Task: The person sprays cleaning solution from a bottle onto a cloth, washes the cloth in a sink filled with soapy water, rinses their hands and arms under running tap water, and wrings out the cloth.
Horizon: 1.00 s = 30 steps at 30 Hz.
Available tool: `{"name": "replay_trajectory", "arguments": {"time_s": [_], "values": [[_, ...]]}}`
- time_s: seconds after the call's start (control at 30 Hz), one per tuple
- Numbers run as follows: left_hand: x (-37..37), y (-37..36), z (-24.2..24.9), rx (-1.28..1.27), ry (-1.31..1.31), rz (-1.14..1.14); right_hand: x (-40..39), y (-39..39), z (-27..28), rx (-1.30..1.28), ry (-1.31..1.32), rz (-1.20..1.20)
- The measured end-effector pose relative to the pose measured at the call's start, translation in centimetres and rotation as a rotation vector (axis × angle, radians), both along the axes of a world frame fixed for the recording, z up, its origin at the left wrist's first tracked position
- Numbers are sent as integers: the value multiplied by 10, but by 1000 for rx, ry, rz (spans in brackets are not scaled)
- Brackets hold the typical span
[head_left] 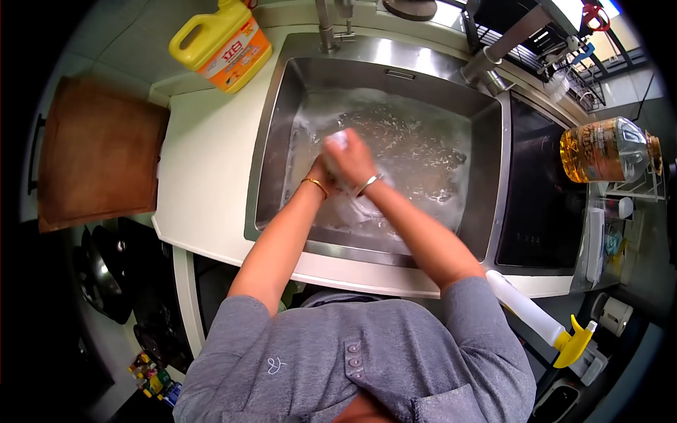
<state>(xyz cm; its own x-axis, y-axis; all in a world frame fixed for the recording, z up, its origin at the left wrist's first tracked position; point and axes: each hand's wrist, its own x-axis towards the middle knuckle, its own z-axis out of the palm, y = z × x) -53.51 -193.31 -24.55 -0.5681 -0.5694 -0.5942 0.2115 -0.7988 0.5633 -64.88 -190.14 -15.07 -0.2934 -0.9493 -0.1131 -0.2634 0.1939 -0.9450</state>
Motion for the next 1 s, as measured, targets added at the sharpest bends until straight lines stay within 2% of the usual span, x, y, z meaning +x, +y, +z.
{"name": "replay_trajectory", "arguments": {"time_s": [0.03,0.1,0.17,0.2,0.23,0.27,0.33,0.43,0.5,0.53,0.6,0.7,0.73,0.77,0.8,0.83,0.87,0.9,0.97,1.0], "values": [[-2,5,-24,-277,202,76,21,12,23,-113,8,3],[8,-2,-7,-405,648,-56,0,9,-16,-202,297,72],[10,-3,1,-87,248,17,-29,10,-76,-282,568,142],[-1,3,39,310,107,140,-47,12,-89,-317,707,171],[8,-1,44,188,222,-40,-75,11,-84,-69,747,76],[15,-2,58,155,84,-109,-103,13,-78,180,778,-20],[32,0,88,87,-191,-241,-132,25,-116,267,898,-348],[38,-9,77,188,-314,-161,-118,5,-119,538,352,-174],[30,-20,55,251,-297,-117,-53,-2,-70,130,279,-66],[19,-22,57,278,-320,-94,-24,-4,-53,62,71,-1],[13,-9,49,-487,-130,-106,18,14,37,-143,-113,106],[6,-17,35,-99,399,-33,-6,11,-1,-531,471,148],[-9,-8,65,107,190,71,-17,12,-26,-654,657,160],[-17,-4,82,307,-17,179,-60,10,-68,-296,865,140],[10,-14,69,388,29,86,-93,11,-66,66,855,55],[20,-13,75,224,-146,38,-116,17,-64,433,821,-29],[27,-13,83,56,-315,-14,-133,25,-73,498,834,-39],[39,-17,70,99,-385,-55,-148,33,-85,565,853,-45],[59,-28,36,176,-515,-151,-178,40,-103,634,689,-288],[59,-28,36,168,-553,-154,-182,37,-99,657,602,-411]]}}
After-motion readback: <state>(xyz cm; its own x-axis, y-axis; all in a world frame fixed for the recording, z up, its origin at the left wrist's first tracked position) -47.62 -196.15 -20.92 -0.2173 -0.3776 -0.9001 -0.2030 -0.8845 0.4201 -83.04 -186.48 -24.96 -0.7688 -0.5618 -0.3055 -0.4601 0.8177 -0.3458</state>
